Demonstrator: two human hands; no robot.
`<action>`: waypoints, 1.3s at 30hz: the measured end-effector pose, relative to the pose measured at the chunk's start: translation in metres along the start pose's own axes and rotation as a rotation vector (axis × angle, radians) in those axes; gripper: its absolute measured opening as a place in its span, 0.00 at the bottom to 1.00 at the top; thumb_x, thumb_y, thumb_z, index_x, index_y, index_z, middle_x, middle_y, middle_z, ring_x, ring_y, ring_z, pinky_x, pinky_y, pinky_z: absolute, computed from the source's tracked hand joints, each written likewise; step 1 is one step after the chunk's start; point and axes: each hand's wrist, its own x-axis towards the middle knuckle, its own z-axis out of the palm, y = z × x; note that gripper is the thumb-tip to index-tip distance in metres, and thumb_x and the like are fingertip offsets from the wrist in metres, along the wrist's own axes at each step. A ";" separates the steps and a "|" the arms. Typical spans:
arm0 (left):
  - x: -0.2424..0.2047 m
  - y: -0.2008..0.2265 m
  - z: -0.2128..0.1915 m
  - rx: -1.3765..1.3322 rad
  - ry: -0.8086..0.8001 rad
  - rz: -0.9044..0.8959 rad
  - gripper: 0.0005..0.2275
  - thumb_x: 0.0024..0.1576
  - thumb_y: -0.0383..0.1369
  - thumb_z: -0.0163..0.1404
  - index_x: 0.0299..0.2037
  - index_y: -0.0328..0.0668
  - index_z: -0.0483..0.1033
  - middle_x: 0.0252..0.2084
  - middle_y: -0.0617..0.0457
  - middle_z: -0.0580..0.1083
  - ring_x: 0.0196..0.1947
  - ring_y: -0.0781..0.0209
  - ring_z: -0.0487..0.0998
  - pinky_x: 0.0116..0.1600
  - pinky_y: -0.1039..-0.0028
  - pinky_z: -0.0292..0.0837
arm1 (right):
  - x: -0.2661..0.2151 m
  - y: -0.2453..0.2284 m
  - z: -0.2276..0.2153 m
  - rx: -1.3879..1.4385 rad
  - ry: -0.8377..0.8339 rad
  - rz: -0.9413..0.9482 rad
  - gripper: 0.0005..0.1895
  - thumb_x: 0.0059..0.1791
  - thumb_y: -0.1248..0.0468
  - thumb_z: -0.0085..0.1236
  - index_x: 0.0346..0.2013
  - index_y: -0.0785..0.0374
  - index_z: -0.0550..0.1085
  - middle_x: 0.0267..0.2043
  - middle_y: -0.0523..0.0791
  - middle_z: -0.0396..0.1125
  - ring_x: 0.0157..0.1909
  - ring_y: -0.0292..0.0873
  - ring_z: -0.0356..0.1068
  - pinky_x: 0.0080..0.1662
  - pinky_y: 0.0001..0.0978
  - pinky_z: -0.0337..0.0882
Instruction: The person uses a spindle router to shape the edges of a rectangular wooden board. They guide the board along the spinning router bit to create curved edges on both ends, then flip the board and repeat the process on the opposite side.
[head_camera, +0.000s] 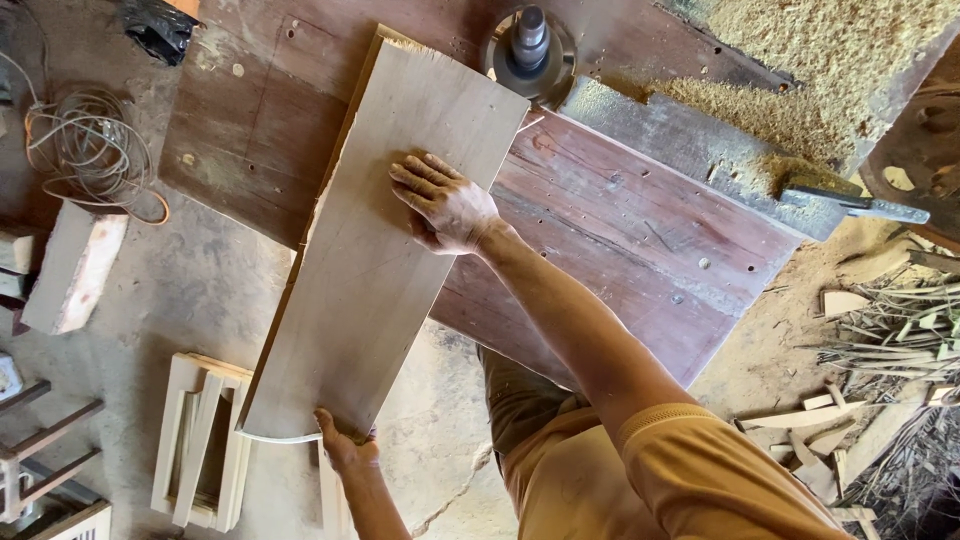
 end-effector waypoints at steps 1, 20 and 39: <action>-0.003 0.002 0.001 0.016 0.011 -0.009 0.34 0.51 0.58 0.54 0.66 0.54 0.64 0.63 0.49 0.71 0.61 0.45 0.71 0.56 0.62 0.71 | 0.000 0.000 -0.001 -0.003 0.004 0.002 0.26 0.49 0.58 0.55 0.59 0.67 0.76 0.66 0.53 0.67 0.70 0.55 0.62 0.72 0.49 0.58; 0.020 0.001 -0.004 -0.022 -0.045 0.015 0.34 0.50 0.58 0.55 0.65 0.57 0.67 0.63 0.55 0.73 0.58 0.52 0.73 0.47 0.68 0.69 | 0.006 0.000 0.003 0.009 0.058 -0.003 0.26 0.48 0.59 0.58 0.58 0.68 0.76 0.65 0.52 0.68 0.70 0.55 0.63 0.71 0.50 0.59; 0.018 0.011 -0.003 -0.007 -0.023 -0.004 0.33 0.50 0.58 0.55 0.65 0.56 0.67 0.61 0.54 0.73 0.56 0.51 0.73 0.47 0.67 0.68 | 0.014 0.000 0.006 0.002 0.032 -0.009 0.27 0.47 0.59 0.59 0.58 0.67 0.76 0.65 0.52 0.68 0.69 0.57 0.63 0.70 0.52 0.60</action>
